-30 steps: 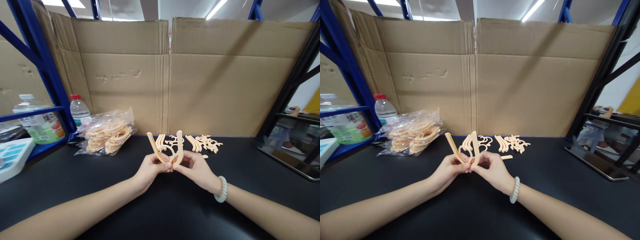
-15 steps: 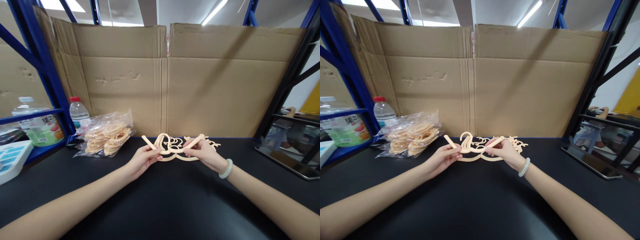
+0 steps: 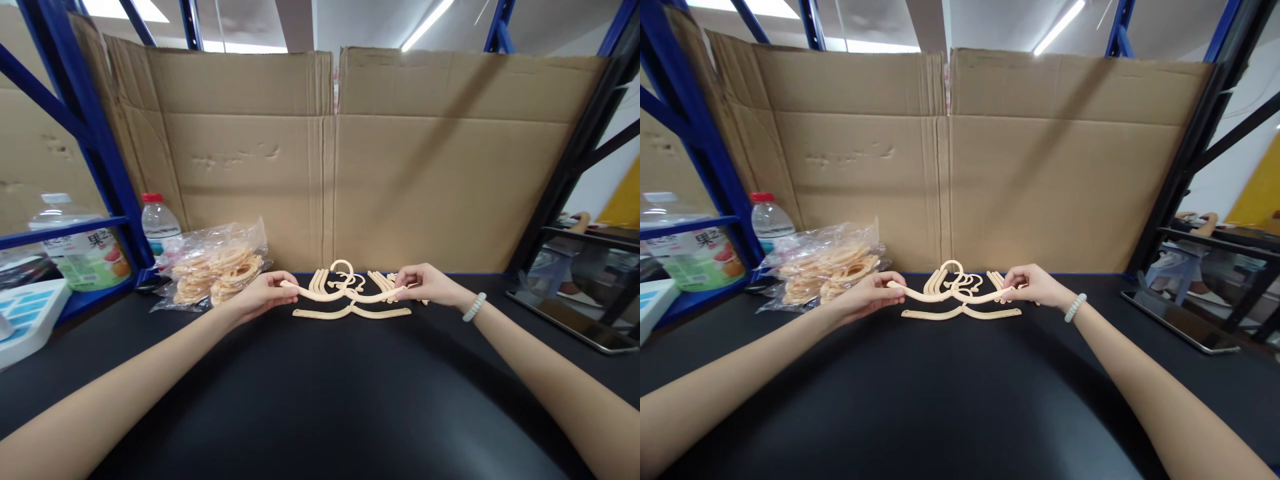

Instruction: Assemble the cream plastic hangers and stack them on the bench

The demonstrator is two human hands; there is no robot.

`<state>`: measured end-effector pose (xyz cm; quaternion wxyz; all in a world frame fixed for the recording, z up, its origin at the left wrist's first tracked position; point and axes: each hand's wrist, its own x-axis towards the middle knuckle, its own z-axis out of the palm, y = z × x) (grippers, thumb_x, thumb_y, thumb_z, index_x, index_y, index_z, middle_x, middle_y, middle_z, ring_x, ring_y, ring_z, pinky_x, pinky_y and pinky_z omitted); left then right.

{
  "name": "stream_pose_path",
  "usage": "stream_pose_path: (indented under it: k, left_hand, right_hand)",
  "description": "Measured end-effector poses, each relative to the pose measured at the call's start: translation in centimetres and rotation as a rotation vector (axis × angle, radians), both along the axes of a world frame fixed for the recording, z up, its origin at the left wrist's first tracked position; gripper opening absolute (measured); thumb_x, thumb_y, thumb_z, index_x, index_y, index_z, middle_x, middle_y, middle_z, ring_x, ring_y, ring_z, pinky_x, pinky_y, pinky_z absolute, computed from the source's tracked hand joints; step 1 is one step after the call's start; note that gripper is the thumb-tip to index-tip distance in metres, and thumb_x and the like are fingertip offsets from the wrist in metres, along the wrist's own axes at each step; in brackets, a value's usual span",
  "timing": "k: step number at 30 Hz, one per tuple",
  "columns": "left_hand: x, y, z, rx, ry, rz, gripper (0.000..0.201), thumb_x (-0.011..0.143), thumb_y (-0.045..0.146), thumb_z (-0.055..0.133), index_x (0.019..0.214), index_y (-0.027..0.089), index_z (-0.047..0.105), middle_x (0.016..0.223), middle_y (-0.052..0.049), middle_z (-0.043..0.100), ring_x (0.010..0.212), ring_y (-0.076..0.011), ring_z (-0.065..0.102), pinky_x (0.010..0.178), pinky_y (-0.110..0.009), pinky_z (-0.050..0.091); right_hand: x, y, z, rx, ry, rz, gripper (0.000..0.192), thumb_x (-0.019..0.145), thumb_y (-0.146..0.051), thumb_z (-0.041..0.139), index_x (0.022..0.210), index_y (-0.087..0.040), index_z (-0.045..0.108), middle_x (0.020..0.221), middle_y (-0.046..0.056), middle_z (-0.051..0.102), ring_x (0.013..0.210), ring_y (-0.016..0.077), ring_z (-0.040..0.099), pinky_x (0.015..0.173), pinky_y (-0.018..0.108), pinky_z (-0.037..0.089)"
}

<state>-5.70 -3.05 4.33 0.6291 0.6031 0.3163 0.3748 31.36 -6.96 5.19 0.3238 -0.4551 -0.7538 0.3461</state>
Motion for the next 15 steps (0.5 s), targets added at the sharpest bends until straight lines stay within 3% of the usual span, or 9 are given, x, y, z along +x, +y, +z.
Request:
stream_pose_path:
  k: [11, 15]
  left_hand:
    - [0.22, -0.14, 0.15, 0.366, 0.340, 0.036, 0.025, 0.067, 0.031, 0.078, 0.074, 0.015, 0.061, 0.066, 0.002, 0.063, 0.063, -0.0103, 0.056, 0.061, -0.021, 0.042]
    - [0.08, 0.09, -0.15, 0.436, 0.409, -0.026, 0.026, 0.067, 0.035, 0.076, 0.074, 0.016, 0.060, 0.069, 0.001, 0.064, 0.068, -0.0136, 0.059, 0.065, -0.025, 0.044]
  right_hand:
    - [0.82, 0.40, -0.27, 0.048, -0.197, 0.079, 0.029, 0.067, -0.040, 0.075, 0.070, -0.016, 0.058, 0.068, -0.001, 0.057, 0.062, 0.0121, 0.051, 0.058, 0.025, 0.039]
    - [0.93, 0.39, -0.21, 0.092, -0.288, 0.115, 0.029, 0.067, -0.040, 0.075, 0.069, -0.016, 0.059, 0.072, 0.000, 0.057, 0.064, 0.0128, 0.049, 0.056, 0.025, 0.036]
